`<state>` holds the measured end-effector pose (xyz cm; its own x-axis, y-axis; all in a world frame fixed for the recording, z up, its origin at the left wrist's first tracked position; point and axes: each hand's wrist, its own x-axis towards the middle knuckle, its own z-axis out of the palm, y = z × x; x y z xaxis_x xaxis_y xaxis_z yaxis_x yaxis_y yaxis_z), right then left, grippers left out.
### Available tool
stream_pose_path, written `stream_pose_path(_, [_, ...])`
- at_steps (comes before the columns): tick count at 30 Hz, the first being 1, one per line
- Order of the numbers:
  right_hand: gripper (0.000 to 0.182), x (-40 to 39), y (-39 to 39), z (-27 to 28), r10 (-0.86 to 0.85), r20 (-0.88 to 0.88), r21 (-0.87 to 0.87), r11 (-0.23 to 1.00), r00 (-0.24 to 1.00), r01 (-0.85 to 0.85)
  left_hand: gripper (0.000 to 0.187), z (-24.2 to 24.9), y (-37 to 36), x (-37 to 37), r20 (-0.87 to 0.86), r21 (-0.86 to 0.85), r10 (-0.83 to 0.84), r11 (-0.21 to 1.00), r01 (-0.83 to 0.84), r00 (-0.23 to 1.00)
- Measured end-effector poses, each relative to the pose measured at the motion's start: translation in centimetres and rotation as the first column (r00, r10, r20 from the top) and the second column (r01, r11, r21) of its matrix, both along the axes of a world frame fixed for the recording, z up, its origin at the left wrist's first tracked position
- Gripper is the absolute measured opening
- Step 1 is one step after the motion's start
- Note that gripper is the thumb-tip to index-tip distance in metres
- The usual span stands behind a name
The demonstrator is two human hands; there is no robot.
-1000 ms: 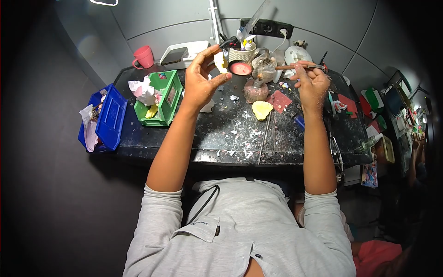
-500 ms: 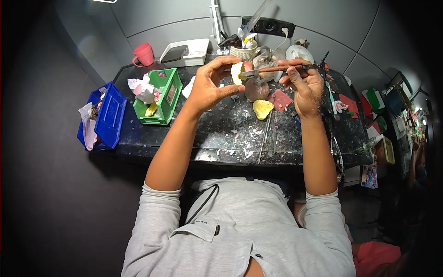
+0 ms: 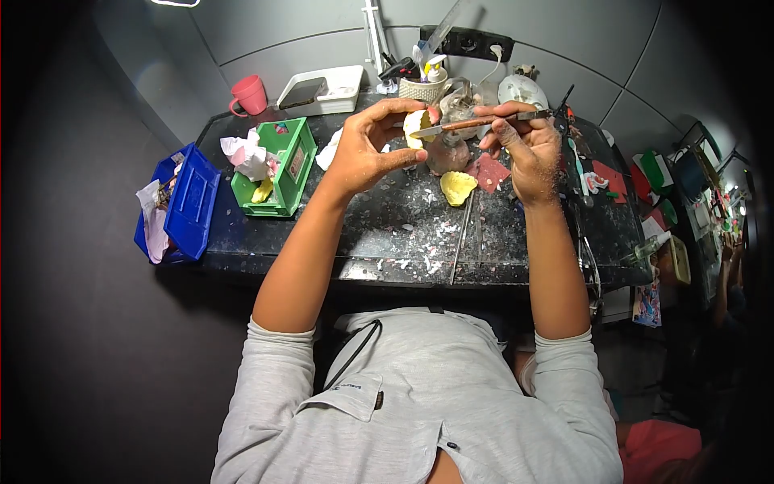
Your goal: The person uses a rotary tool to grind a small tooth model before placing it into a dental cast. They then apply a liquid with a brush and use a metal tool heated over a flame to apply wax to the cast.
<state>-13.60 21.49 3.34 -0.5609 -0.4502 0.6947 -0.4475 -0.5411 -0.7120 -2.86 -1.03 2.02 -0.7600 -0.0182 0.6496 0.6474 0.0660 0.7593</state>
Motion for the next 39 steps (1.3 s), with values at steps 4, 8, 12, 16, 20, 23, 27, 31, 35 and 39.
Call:
stream_pose_path(4, [0.015,-0.21,0.21,0.15,-0.024,-0.004,0.008,1.0,1.0,0.024,0.061,0.12,0.01,0.22,0.017,0.031,-0.02,0.999,0.019,1.0])
stream_pose_path(8, [0.014,-0.32,0.19,0.05,-0.029,0.023,0.002,1.0,0.999,0.029,0.06,0.06,0.11,0.16,0.013,0.067,-0.039,0.997,0.038,0.999])
stream_pose_path(12, [0.014,-0.3,0.27,0.08,-0.027,0.004,0.03,0.999,1.0,0.027,0.06,0.16,0.12,0.19,0.025,0.065,-0.045,0.997,0.043,0.999])
stream_pose_path(16, [0.014,-0.14,0.23,0.14,-0.024,0.016,0.017,1.0,1.0,0.023,0.061,0.0,0.12,0.14,0.015,0.053,-0.037,0.998,0.036,0.999])
stream_pose_path(20, [0.015,-0.14,-0.01,-0.03,-0.054,0.012,0.021,0.998,0.998,0.054,0.062,-0.13,0.04,0.12,0.021,0.035,-0.042,0.999,0.041,0.999])
stream_pose_path(23, [0.016,-0.02,0.26,0.13,-0.034,-0.002,0.053,0.998,0.999,0.034,0.062,-0.06,0.1,0.08,0.011,0.017,-0.026,1.0,0.026,1.0])
stream_pose_path(27, [0.016,-0.08,0.19,0.17,-0.067,0.005,0.047,0.997,0.998,0.066,0.062,-0.15,-0.08,-0.04,0.005,-0.036,0.002,0.999,-0.002,1.0])
stream_pose_path(31, [0.015,-0.09,0.18,0.19,-0.071,-0.002,0.063,0.995,0.997,0.071,0.063,-0.2,-0.08,-0.09,-0.006,-0.036,0.005,0.999,-0.005,1.0])
stream_pose_path(35, [0.015,0.01,0.15,0.28,-0.074,-0.041,0.061,0.995,0.996,0.077,0.063,-0.18,-0.03,-0.03,-0.001,-0.056,0.025,0.998,-0.025,1.0])
stream_pose_path(39, [0.015,-0.03,0.16,0.39,-0.086,-0.045,0.057,0.994,0.995,0.088,0.063,-0.24,-0.12,-0.17,0.021,-0.061,0.026,0.998,-0.025,0.999])
